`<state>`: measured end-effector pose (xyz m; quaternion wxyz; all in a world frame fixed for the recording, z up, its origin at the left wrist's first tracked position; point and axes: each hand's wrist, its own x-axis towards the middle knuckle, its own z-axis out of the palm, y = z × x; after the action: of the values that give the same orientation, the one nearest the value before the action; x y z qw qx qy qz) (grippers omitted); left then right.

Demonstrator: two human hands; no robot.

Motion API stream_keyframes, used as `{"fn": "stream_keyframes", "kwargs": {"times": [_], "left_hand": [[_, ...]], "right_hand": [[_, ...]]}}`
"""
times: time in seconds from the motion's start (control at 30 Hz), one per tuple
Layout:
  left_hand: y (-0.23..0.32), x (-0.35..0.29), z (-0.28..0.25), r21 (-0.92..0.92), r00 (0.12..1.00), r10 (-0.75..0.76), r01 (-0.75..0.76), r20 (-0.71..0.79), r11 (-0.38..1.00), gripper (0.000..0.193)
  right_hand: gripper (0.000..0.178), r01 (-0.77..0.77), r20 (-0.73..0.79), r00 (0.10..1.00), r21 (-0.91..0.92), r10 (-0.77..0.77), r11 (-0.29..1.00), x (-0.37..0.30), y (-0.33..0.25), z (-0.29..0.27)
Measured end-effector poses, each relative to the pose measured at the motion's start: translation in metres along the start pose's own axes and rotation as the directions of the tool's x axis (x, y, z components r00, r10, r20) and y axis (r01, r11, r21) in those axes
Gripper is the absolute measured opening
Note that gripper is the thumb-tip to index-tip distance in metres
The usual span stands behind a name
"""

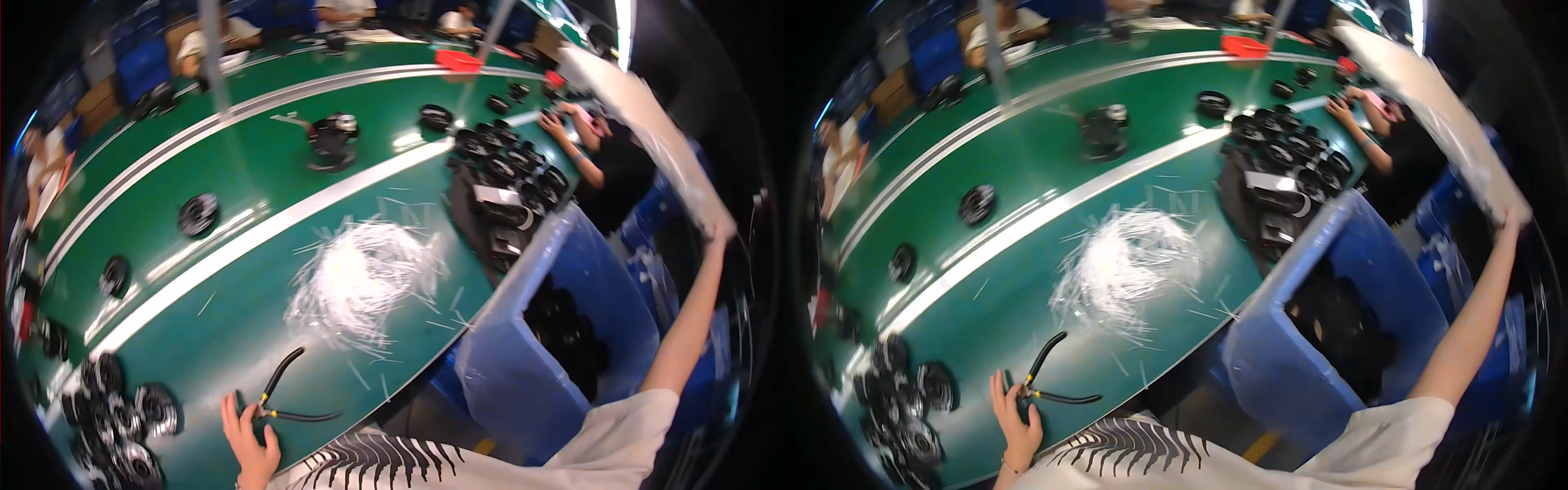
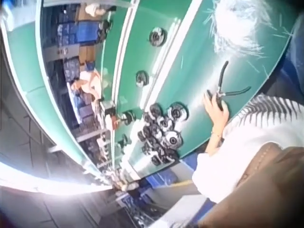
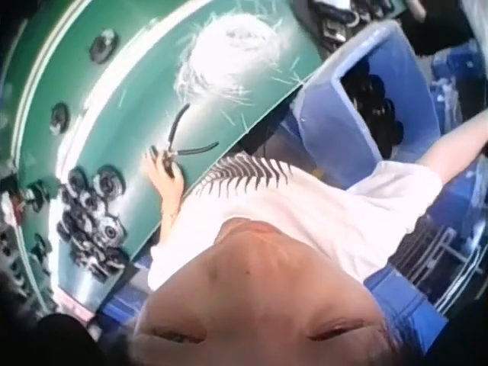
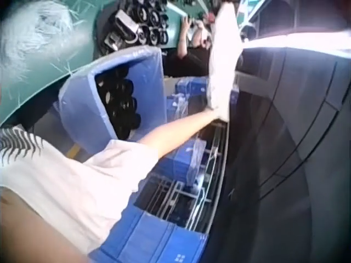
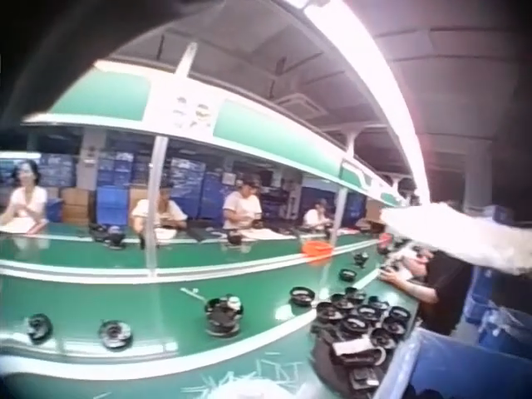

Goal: Assembling electronic components and plastic housings on a factory production line.

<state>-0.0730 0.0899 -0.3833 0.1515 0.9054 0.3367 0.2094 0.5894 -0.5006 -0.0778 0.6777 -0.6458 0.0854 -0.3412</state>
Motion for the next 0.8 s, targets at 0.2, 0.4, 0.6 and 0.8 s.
{"fn": "stream_keyframes", "kwargs": {"times": [0.2,0.4,0.6,0.8], "left_hand": [[-0.015,-0.007,0.003,-0.115,0.999,-0.037,0.04,0.025,0.993,0.042],[-0.016,-0.01,-0.001,-0.182,0.999,-0.036,0.034,-0.008,0.983,0.039],[-0.034,-0.004,-0.016,-0.158,0.983,0.097,-0.122,-0.157,0.98,0.034],[-0.056,0.056,-0.093,0.191,0.887,0.389,-0.349,-0.248,0.917,0.042]], "right_hand": [[0.036,-0.328,0.135,0.945,0.368,0.299,0.87,0.019,0.229,0.013],[0.033,-0.384,0.157,0.921,0.517,0.357,0.765,-0.122,0.326,0.074],[0.033,-0.45,0.12,0.884,0.481,0.452,0.752,-0.369,0.198,0.182],[0.036,-0.177,-0.308,0.875,0.514,0.374,0.839,-0.25,0.237,0.122]]}}
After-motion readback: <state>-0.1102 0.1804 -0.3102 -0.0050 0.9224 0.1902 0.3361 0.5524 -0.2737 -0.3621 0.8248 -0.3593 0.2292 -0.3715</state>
